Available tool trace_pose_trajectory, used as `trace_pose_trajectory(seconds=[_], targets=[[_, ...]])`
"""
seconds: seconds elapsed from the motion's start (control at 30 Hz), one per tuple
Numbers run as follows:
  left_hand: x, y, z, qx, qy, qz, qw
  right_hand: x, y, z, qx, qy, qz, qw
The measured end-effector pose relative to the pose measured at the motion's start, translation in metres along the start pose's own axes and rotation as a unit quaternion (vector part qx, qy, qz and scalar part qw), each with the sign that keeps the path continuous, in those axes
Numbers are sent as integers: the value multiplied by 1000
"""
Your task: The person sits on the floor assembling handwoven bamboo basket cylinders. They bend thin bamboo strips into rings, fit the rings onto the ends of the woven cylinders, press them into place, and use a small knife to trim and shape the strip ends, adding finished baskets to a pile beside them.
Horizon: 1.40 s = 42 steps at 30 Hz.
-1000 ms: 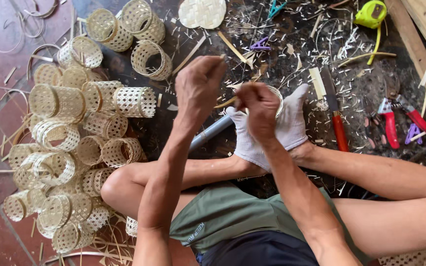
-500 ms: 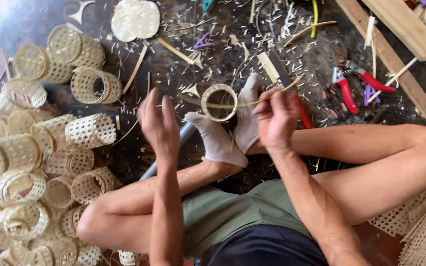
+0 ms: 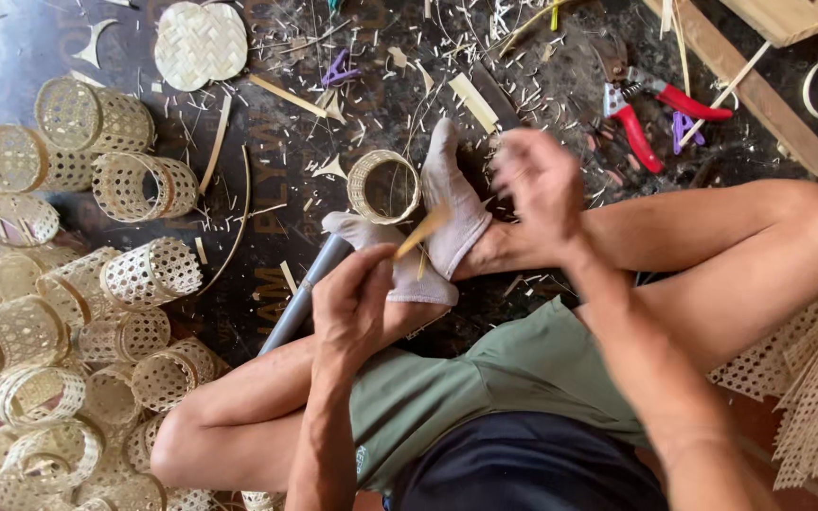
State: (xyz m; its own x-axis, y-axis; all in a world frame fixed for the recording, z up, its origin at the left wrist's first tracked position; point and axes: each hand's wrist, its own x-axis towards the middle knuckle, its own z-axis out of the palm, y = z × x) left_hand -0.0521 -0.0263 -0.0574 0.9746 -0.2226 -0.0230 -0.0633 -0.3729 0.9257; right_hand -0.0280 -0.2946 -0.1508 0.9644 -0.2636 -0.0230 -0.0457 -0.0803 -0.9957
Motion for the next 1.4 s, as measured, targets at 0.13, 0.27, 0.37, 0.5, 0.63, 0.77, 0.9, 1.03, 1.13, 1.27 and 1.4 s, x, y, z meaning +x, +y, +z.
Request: trace_pose_trajectory(seconds=[0.13,0.27,0.37,0.5,0.63,0.77,0.9,1.03,1.13,1.27,1.4], targets=[[5,3,-15,95,-35,-2,995,30,45,-101,-620,-102,40,777],[13,2,-12,-58,-45,-42,996,33,92,-122,-699,-64,-83,707],[14,2,-12,-49,-18,26,998,48,93,-116,-632,-58,-43,771],[8,8,-23,-56,-3,9,998,47,58,-97,-465,-69,32,882],[7,8,-24,-13,38,43,998,-7,7,-50,-171,-174,16,970],[3,2,-16,-27,20,60,998,-50,-43,-3,-78,-289,11,954],[-3,-2,-11,-6,30,43,999,-64,-75,17,-147,-311,-71,936],[-5,-2,-8,-2,40,44,998,-70,-79,22,-148,-303,-62,939],[-7,-1,-6,-15,41,46,998,-73,-72,21,-192,-291,-115,930],[-10,-1,-5,-1,33,54,998,-78,-68,18,-160,-295,-46,941],[-13,-1,-8,-7,19,104,994,-83,-70,13,-81,-325,43,941]])
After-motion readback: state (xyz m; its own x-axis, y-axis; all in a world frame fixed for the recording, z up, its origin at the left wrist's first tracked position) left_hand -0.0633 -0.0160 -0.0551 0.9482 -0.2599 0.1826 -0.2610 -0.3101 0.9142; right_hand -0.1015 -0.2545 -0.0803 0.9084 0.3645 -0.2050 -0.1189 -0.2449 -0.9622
